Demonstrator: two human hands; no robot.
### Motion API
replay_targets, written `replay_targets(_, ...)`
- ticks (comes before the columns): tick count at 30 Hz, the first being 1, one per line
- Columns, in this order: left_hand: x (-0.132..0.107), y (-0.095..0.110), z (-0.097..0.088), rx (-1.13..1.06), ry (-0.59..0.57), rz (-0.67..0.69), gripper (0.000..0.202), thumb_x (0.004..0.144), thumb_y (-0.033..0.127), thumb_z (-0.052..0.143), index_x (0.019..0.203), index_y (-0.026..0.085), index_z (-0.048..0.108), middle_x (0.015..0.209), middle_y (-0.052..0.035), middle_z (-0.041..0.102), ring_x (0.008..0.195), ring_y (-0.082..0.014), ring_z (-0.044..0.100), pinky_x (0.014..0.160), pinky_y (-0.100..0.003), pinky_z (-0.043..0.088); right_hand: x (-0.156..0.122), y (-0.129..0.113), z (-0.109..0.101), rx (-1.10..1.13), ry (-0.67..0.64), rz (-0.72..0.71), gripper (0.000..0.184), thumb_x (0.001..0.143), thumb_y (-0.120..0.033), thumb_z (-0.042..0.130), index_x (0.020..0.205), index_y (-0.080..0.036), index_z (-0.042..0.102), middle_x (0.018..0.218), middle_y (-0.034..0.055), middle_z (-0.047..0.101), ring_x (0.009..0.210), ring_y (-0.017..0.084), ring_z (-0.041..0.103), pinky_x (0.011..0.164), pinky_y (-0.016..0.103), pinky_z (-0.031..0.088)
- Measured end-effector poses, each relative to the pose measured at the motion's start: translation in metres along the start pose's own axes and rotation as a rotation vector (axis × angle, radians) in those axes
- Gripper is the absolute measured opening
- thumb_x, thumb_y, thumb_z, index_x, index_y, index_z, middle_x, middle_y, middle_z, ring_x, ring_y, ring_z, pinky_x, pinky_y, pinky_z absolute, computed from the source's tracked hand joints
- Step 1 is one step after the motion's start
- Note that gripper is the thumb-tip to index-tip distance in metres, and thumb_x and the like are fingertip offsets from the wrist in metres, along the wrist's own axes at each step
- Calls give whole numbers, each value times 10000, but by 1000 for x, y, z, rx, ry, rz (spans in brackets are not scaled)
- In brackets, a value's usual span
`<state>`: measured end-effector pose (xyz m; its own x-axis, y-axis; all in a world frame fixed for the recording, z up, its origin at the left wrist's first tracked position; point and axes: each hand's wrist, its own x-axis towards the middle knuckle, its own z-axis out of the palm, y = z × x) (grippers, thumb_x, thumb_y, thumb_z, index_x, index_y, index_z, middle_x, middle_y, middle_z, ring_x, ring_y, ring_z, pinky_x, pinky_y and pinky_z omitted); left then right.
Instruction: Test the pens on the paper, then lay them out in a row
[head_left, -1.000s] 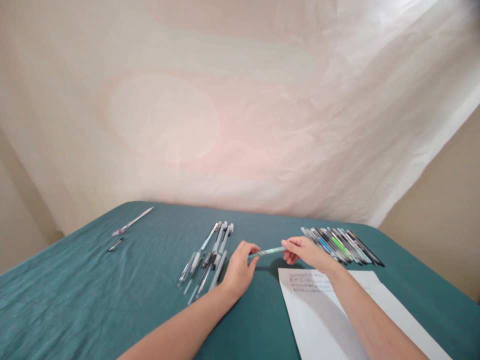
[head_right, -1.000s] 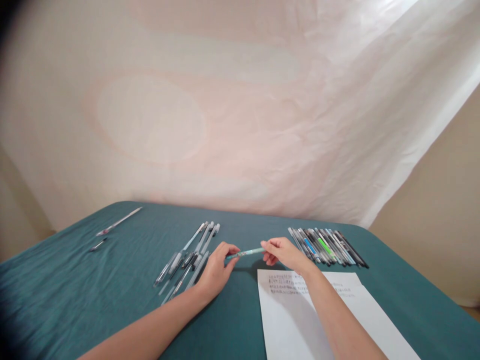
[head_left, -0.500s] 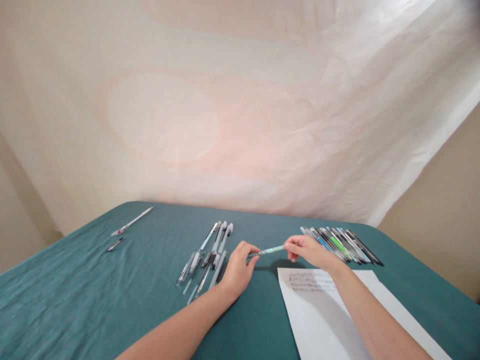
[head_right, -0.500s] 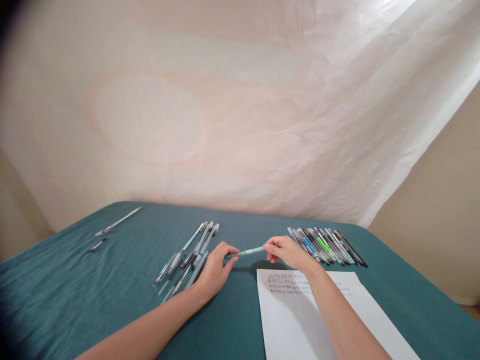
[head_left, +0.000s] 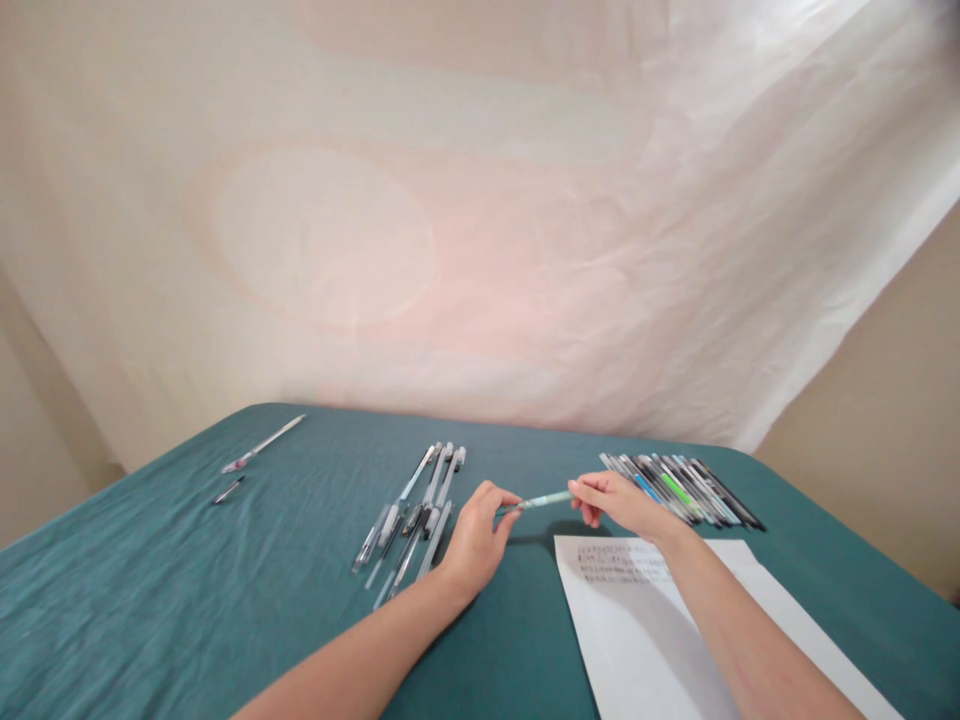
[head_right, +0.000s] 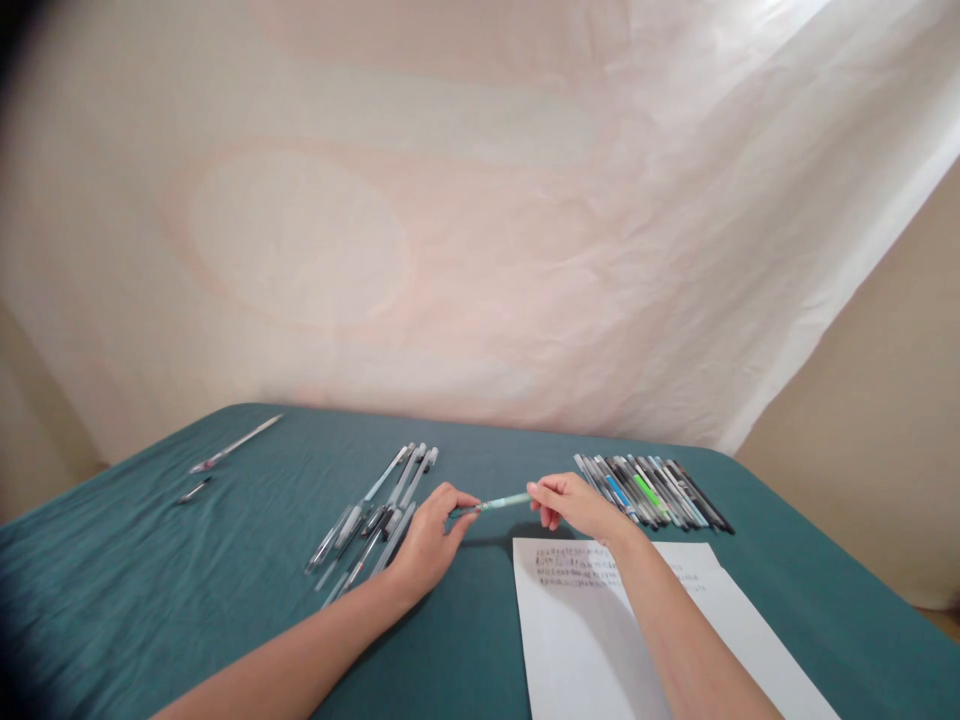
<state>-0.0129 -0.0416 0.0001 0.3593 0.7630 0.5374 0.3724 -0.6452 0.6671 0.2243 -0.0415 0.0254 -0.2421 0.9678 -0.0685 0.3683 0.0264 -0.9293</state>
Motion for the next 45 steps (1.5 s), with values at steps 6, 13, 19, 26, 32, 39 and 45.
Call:
replay_targets(6, 0, -1, 2, -5, -16, -23, 154, 791, 168, 475, 884, 200, 593, 822, -26, 543, 777, -136, 518, 709, -252, 412, 1, -4, -3, -247, 64, -163, 291, 753, -424, 525, 888, -198, 646, 848, 55, 649, 757, 182, 572, 689, 317, 432)
replay_targets(13, -1, 4, 4, -9, -24, -14, 144, 794, 188, 481, 878, 196, 597, 826, -27, 545, 786, -134, 517, 722, -253, 408, -5, -34, 22, -1023, 192, -489, 124, 725, -293, 622, 833, -259, 673, 888, 46, 572, 902, 205, 462, 779, 334, 312)
replay_targets(19, -3, 12, 1, -46, -122, 68, 263, 763, 294, 550, 1009, 205, 570, 834, -28, 546, 757, -129, 510, 701, -248, 422, -4, -37, 33, -1349, 356, -536, 137, 809, -197, 516, 876, -214, 635, 732, 50, 551, 775, 189, 454, 684, 308, 268)
replay_targets(26, -7, 19, -2, -61, -367, 247, 351, 818, 348, 465, 1147, 233, 510, 1021, -53, 565, 877, -132, 538, 808, -252, 419, 3, -21, 27, -1377, 373, -634, 171, 826, -159, 484, 954, -196, 590, 738, 38, 572, 749, 175, 468, 684, 297, 269)
replay_targets(32, -7, 20, -3, 21, -407, 304, 352, 851, 350, 399, 1170, 235, 493, 1054, -61, 564, 947, -146, 527, 822, -255, 419, 4, -20, 33, -1368, 361, -688, 199, 848, -178, 452, 1008, -181, 570, 753, 44, 574, 754, 177, 471, 684, 296, 296)
replay_targets(39, -7, 16, 1, 49, -371, 348, 305, 869, 293, 370, 1104, 227, 553, 965, -63, 582, 860, -130, 549, 762, -237, 440, 5, -15, 34, -1341, 346, -735, 211, 851, -182, 442, 1020, -160, 568, 757, 50, 574, 755, 179, 472, 667, 293, 327)
replay_targets(45, -7, 16, 2, -1, -378, 325, 401, 833, 362, 436, 1216, 242, 434, 1024, -59, 590, 916, -144, 556, 807, -266, 442, 5, -16, 34, -1292, 379, -696, 227, 857, -199, 439, 1038, -182, 575, 756, 51, 576, 773, 176, 480, 682, 282, 352)
